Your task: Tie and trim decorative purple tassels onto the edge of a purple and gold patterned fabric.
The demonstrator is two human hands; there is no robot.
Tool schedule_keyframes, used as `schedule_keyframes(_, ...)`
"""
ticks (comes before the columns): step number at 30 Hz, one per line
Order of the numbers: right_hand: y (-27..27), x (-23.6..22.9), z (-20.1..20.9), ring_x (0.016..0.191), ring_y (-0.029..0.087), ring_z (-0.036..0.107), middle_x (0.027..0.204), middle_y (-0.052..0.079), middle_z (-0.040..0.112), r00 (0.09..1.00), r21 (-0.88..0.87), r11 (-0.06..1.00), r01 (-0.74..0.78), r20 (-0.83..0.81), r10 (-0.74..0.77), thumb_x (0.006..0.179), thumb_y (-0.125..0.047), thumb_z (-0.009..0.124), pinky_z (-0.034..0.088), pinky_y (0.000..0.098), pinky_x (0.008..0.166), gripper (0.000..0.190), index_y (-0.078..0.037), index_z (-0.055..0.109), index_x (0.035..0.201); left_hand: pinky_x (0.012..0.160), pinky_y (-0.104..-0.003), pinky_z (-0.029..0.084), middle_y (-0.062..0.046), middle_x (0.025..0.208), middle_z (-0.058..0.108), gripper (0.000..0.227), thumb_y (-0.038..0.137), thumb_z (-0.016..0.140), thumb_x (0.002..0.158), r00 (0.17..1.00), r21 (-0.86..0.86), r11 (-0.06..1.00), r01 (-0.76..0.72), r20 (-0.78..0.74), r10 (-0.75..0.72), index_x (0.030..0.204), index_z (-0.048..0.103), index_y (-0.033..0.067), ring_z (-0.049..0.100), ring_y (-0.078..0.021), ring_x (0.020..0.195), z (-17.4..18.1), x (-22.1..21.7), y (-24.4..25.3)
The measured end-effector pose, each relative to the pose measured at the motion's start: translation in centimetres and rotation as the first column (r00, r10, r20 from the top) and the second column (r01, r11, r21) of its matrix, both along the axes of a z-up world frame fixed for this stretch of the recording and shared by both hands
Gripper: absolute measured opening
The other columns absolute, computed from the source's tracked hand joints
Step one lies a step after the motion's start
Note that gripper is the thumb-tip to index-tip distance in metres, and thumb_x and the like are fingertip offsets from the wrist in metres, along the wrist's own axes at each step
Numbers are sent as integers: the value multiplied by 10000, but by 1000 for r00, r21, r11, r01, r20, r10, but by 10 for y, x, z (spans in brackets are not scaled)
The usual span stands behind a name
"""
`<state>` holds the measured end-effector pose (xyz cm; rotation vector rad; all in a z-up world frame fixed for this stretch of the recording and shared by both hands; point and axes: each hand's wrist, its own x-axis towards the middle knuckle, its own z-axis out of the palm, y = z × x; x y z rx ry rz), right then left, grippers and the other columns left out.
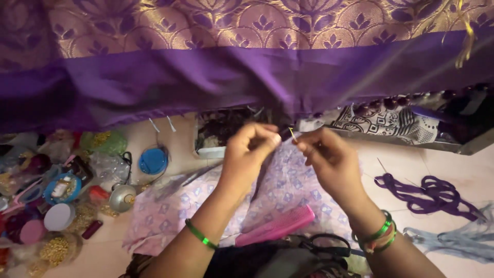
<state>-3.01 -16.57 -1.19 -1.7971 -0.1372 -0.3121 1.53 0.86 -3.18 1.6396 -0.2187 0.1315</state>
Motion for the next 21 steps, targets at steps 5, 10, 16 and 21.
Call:
schedule_keyframes(5,8,-21,-15,761,206,669,890,92,672,964,-398,909,129,265,-21,871,74,674,515,292,636,111,-21,670,928,910,-276,518,-9,1298,632,41,53,769,857,933,-458,859,227,-151,-327,878,744,28,644,-81,1036,-31,-10,-9)
schedule_keyframes(10,-14,-57,-52,827,296,688,895,104,689,967,-607,794,2,204,154,830,-6,702,556,374,720,126,-64,709,941,882,-281,503,-124,1222,609,46,50,773,896,917,-547,810,211,-177,-358,927,746,29,608,-117,943,-40,-13,-18)
schedule_keyframes(16,-69,-155,-147,982,301,673,1037,93,690,965,-758,598,-260,-184,187,737,-83,702,569,381,823,324,-117,729,1058,845,-254,519,-49,1310,609,77,111,764,881,988,-306,942,134,-29,-150,909,741,43,621,-91,974,-24,-25,-8)
schedule_keyframes(21,-112,-221,-187,1101,341,639,1159,157,654,943,-778,541,-320,-207,260,730,-100,689,509,407,923,509,-59,640,1234,804,-250,501,-49,1322,616,91,168,770,882,995,-85,995,43,89,-36,926,750,90,613,-101,1067,-12,-24,-6)
